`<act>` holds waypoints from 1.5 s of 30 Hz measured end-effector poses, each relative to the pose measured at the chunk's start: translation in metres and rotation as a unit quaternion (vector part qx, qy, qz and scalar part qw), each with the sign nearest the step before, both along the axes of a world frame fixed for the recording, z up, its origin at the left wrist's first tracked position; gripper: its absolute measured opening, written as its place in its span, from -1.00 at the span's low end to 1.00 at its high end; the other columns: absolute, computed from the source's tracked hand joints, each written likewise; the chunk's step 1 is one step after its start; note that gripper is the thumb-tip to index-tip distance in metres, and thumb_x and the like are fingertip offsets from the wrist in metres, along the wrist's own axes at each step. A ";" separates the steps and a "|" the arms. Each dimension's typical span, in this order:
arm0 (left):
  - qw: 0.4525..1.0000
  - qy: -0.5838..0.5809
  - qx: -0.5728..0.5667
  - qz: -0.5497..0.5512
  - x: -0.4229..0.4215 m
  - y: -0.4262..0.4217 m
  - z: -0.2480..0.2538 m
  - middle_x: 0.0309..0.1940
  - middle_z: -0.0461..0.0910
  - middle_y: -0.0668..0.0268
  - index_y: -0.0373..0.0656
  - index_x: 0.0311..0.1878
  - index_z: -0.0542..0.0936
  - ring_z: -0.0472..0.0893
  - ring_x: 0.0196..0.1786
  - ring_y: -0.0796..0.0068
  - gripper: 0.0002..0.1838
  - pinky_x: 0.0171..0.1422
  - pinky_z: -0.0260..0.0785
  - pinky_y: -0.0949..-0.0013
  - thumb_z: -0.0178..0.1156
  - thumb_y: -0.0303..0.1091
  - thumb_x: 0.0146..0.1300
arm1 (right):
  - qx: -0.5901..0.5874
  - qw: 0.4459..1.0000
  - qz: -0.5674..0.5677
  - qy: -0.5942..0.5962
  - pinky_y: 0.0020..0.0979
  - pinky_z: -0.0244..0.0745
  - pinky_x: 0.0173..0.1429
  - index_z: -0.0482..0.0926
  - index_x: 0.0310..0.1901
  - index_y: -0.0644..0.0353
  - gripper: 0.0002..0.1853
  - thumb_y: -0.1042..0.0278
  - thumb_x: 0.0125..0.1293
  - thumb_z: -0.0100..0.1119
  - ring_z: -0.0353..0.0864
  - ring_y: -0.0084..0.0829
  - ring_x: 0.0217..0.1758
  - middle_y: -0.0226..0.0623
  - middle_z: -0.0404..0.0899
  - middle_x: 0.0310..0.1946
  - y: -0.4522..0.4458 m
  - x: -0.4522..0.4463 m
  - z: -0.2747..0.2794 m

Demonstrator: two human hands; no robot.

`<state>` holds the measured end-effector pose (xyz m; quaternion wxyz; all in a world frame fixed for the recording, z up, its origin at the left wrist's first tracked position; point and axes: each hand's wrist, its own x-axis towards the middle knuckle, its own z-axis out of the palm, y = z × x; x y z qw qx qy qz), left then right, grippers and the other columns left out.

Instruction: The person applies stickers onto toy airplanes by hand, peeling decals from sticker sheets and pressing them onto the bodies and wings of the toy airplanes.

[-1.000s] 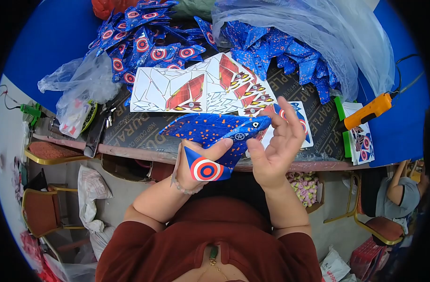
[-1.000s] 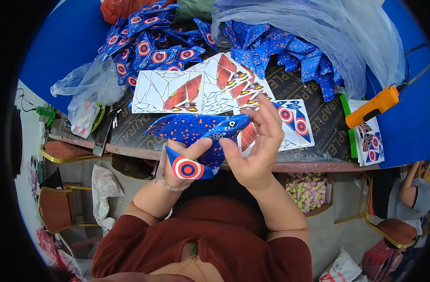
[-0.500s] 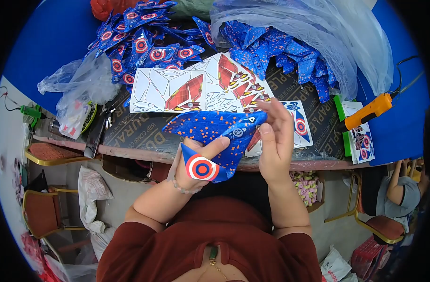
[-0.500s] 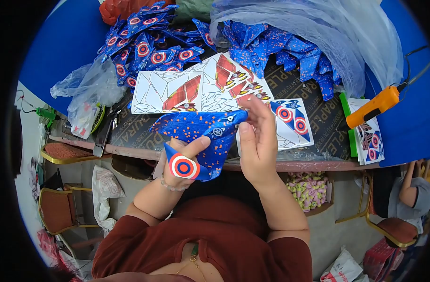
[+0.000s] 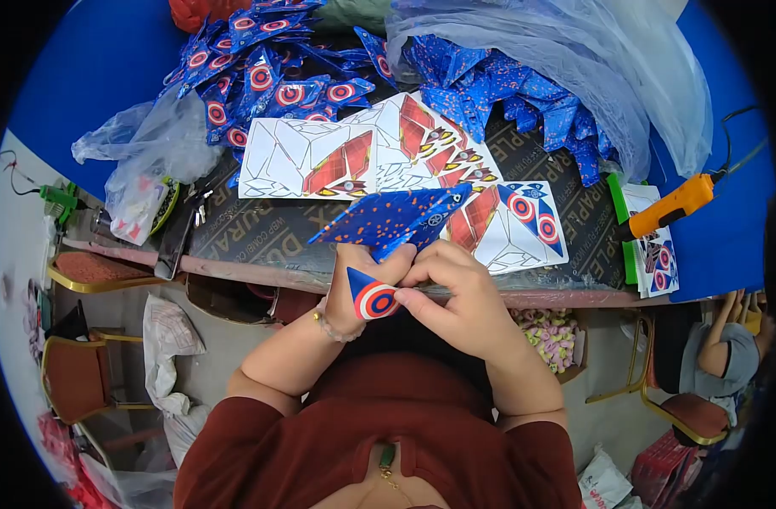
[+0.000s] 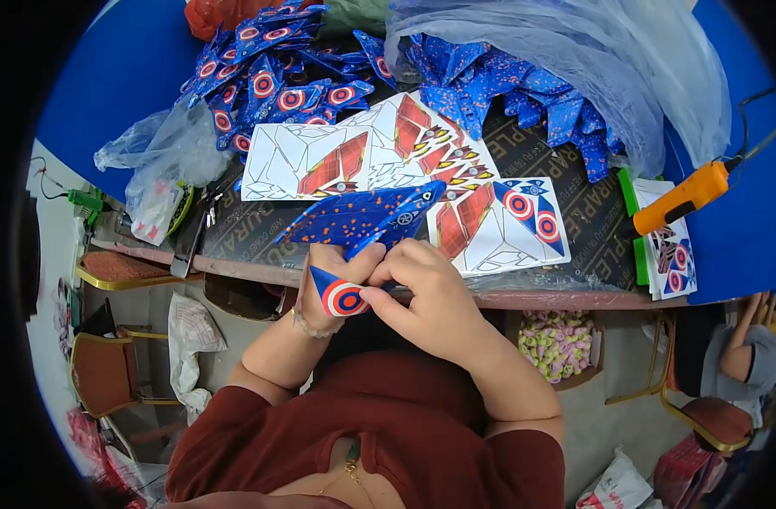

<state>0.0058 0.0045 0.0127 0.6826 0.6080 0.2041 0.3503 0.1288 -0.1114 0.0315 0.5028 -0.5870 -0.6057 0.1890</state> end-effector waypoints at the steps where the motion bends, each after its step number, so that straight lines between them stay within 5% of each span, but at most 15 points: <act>1: 0.999 0.024 0.030 -0.007 -0.001 0.000 0.001 -0.17 0.67 0.33 -0.34 0.03 0.61 0.61 -0.14 0.60 -0.73 -0.01 0.52 0.41 0.18 -0.63 0.26 | -0.011 1.000 0.012 0.016 -0.20 0.44 -0.09 0.64 -0.31 0.22 -0.84 0.37 0.21 0.43 0.56 -0.16 -0.19 -0.22 0.56 -0.32 0.000 0.000 0.000; 6: 0.997 0.011 0.073 0.019 0.001 0.003 -0.005 0.01 0.57 0.26 -0.34 0.06 0.58 0.59 -0.01 0.51 -0.70 0.09 0.49 0.37 0.23 -0.62 0.23 | -0.031 0.999 0.029 0.033 -0.27 0.44 -0.11 0.64 -0.34 0.23 -0.88 0.43 0.21 0.42 0.57 -0.23 -0.22 -0.26 0.57 -0.34 -0.005 -0.001 0.003; 8: 0.977 0.129 0.168 0.019 -0.004 0.009 -0.012 0.05 0.55 0.25 -0.34 0.12 0.55 0.57 0.05 0.50 -0.64 0.14 0.47 0.37 0.28 -0.60 0.23 | -0.046 0.998 0.045 0.014 -0.32 0.46 -0.11 0.64 -0.36 0.25 -0.89 0.48 0.19 0.41 0.58 -0.29 -0.24 -0.28 0.57 -0.35 -0.008 -0.003 0.008; 9: 0.974 0.090 0.204 0.042 -0.004 0.012 -0.011 0.08 0.54 0.25 -0.32 0.13 0.58 0.53 0.09 0.51 -0.66 0.18 0.44 0.37 0.30 -0.55 0.28 | -0.039 0.998 0.055 0.000 -0.30 0.46 -0.12 0.63 -0.38 0.24 -0.89 0.49 0.18 0.41 0.57 -0.27 -0.25 -0.29 0.56 -0.38 -0.010 -0.004 0.013; 13: 0.995 0.051 -0.001 0.082 -0.011 0.027 0.014 -0.03 0.70 0.26 -0.36 0.19 0.59 0.65 -0.03 0.53 -0.68 0.12 0.51 0.37 0.21 -0.56 0.39 | -0.005 0.994 0.110 0.000 -0.23 0.41 -0.16 0.57 -0.42 0.20 -0.86 0.50 0.16 0.40 0.52 -0.20 -0.28 -0.26 0.52 -0.39 -0.024 -0.004 0.029; 15: 0.985 -0.117 -0.109 0.058 -0.013 0.038 0.017 0.12 0.66 0.07 -0.40 0.28 0.50 0.69 0.12 0.32 -0.64 0.23 0.57 0.22 0.07 -0.55 0.47 | 0.025 0.997 0.056 0.049 -0.30 0.44 -0.17 0.63 -0.39 0.21 -0.89 0.53 0.16 0.42 0.55 -0.24 -0.29 -0.26 0.55 -0.36 -0.029 0.000 0.036; 19: 0.952 -0.190 -0.239 -0.023 -0.016 0.034 0.014 0.29 0.58 0.04 -0.33 0.38 0.42 0.63 0.28 0.12 -0.54 0.40 0.49 -0.02 -0.10 -0.17 0.66 | 0.078 0.976 -0.042 0.200 -0.47 0.41 -0.06 0.68 -0.33 0.27 -0.93 0.58 0.21 0.42 0.51 -0.51 -0.19 -0.33 0.54 -0.27 -0.015 0.010 0.007; 21: 0.937 -0.196 -0.286 -0.037 -0.010 0.017 0.023 0.27 0.57 0.04 -0.35 0.37 0.40 0.63 0.27 0.19 -0.54 0.38 0.51 0.05 -0.08 -0.16 0.66 | 0.074 0.974 -0.045 0.211 -0.48 0.38 0.02 0.68 -0.31 0.28 -0.92 0.56 0.22 0.43 0.49 -0.51 -0.11 -0.31 0.50 -0.13 -0.007 0.009 -0.006; 24: 0.945 -0.161 -0.280 -0.059 -0.009 0.004 0.020 0.27 0.56 0.03 -0.29 0.40 0.37 0.63 0.27 0.10 -0.50 0.33 0.55 -0.01 -0.15 -0.09 0.67 | 0.102 0.963 -0.073 0.239 -0.44 0.30 0.25 0.69 -0.28 0.27 -0.92 0.52 0.25 0.43 0.42 -0.48 0.05 -0.27 0.41 0.06 0.002 0.004 -0.020; 27: 0.946 -0.156 -0.278 -0.054 -0.007 -0.002 0.015 0.25 0.57 0.02 -0.30 0.39 0.37 0.64 0.25 0.11 -0.49 0.30 0.59 0.00 -0.15 -0.07 0.67 | 0.081 0.955 -0.085 0.271 -0.42 0.28 0.28 0.69 -0.27 0.27 -0.92 0.51 0.26 0.43 0.39 -0.47 0.07 -0.28 0.41 0.02 0.005 0.000 -0.025; 39: 0.947 -0.155 -0.276 -0.062 -0.005 -0.005 0.013 0.29 0.54 0.00 -0.32 0.40 0.36 0.61 0.29 0.11 -0.45 0.34 0.56 0.03 -0.12 -0.03 0.65 | 0.028 0.958 -0.088 0.270 -0.45 0.31 0.22 0.69 -0.28 0.31 -0.90 0.48 0.27 0.44 0.40 -0.49 0.03 -0.31 0.41 -0.09 0.007 0.002 -0.030; 42: 0.931 -0.204 -0.293 -0.072 -0.007 -0.005 0.011 0.28 0.55 0.02 -0.33 0.38 0.38 0.63 0.26 0.16 -0.53 0.34 0.55 0.08 0.03 -0.18 0.61 | 0.030 0.958 -0.091 0.270 -0.46 0.31 0.21 0.69 -0.28 0.31 -0.90 0.48 0.28 0.43 0.40 -0.49 0.02 -0.31 0.41 -0.10 0.007 0.002 -0.031; 45: 0.950 -0.148 -0.265 -0.078 -0.010 -0.005 0.009 0.16 0.63 0.12 -0.35 0.28 0.49 0.65 0.19 0.30 -0.59 0.34 0.52 0.21 0.21 -0.64 0.39 | 0.030 0.959 -0.091 0.268 -0.46 0.30 0.21 0.69 -0.29 0.31 -0.89 0.47 0.29 0.43 0.41 -0.48 0.01 -0.31 0.42 -0.10 0.007 0.002 -0.031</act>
